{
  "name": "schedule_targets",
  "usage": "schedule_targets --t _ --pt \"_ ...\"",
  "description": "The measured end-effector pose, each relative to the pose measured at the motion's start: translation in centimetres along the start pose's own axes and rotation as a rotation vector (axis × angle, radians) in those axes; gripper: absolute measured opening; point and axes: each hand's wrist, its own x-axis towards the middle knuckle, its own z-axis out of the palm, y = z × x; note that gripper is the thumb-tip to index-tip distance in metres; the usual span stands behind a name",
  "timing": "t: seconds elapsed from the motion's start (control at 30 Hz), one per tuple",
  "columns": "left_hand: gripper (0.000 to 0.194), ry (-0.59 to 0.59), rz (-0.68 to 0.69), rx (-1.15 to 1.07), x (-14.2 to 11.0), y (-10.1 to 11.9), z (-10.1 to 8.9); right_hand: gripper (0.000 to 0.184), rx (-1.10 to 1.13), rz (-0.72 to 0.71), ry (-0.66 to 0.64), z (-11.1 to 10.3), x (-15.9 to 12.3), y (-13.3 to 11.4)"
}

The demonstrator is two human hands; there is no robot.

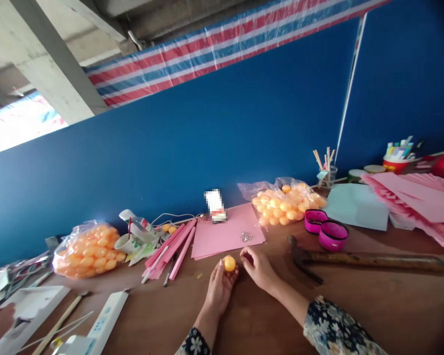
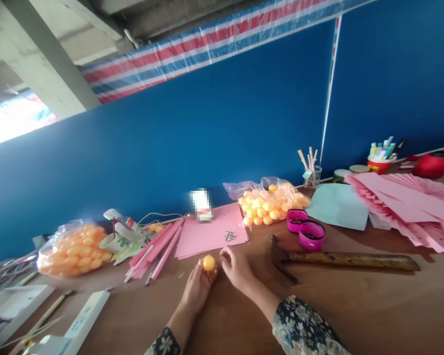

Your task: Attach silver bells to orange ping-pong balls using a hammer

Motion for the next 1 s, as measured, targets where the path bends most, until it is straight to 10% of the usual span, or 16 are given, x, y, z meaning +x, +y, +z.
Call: schedule_targets --t 1.0 --pt "0.038 -0.018 0.045 0.103 -0.1 -0.4 0.1 0.012 0.432 0.186 -0.077 -0.9 -0.5 -1.2"
